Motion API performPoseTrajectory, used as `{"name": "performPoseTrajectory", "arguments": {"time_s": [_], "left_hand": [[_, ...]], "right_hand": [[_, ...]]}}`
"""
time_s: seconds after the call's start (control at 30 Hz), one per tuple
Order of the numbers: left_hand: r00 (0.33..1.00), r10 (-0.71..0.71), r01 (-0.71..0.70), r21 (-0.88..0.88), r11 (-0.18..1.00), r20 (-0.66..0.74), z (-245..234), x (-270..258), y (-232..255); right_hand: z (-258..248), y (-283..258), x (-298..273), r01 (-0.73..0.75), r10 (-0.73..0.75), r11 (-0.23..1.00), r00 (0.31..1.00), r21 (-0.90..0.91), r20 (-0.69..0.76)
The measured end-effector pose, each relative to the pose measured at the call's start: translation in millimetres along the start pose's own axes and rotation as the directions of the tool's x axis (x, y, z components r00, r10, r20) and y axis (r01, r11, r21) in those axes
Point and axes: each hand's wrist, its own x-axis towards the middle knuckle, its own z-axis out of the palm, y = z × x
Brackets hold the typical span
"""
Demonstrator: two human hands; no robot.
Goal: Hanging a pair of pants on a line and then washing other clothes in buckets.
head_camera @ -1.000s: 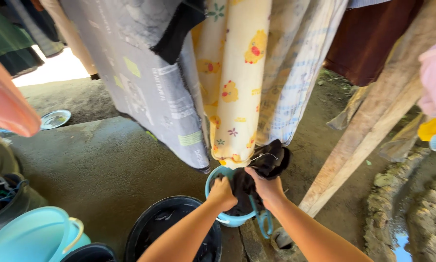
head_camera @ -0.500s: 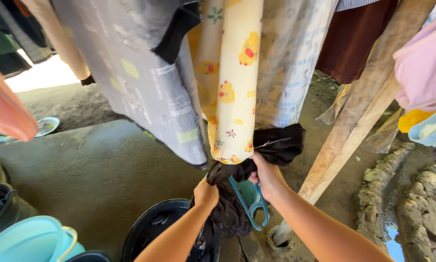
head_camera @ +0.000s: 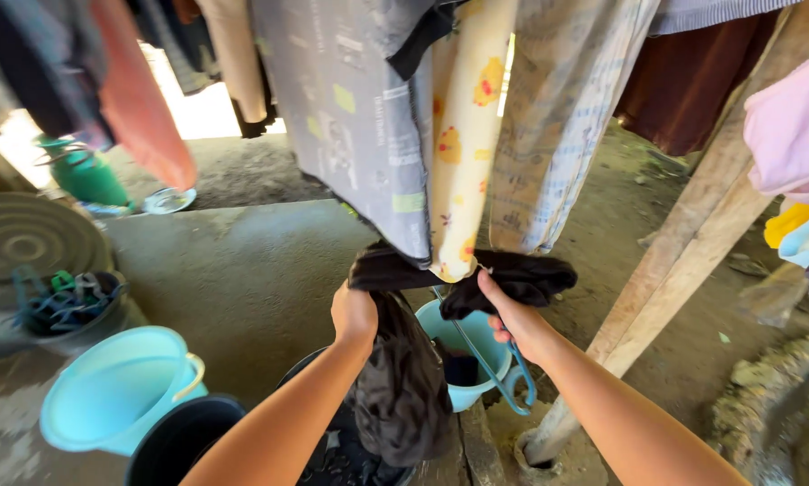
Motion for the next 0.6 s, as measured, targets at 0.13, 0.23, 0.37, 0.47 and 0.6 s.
{"name": "performPoseTrajectory", "arguments": {"time_s": [0.13,0.23,0.37,0.47,0.6], "left_hand": [[0.994,-0.062,0.043,-0.196,0.98,-0.093,-15.9,10.2,2.1],[0.974,-0.116,0.034,-0.377,0.926,-0.197,-34.2,18.0,5.7],[0.972,-0.086,-0.028,-0.468,0.883,-0.22,-63.7,-16.3,40.4],[0.97,-0.061,-0.076,-0.527,0.847,-0.237,-78.1,-26.8,56.8],[0.965,-0.022,-0.144,-0.596,0.79,-0.263,-101.4,-66.4,92.3]], "right_hand": [[-5.7,35.7,7.6,-0.02,0.043,0.983,0.991,-0.181,0.124],[4.3,48.3,-3.1,0.025,0.081,0.894,0.973,-0.448,0.217],[26.9,46.2,-31.6,0.142,0.228,0.642,0.903,-0.753,0.364],[48.6,55.6,-43.5,0.27,0.341,0.484,0.818,-0.833,0.463],[88.3,56.9,-71.0,0.34,0.329,0.504,0.774,-0.794,0.54]]}}
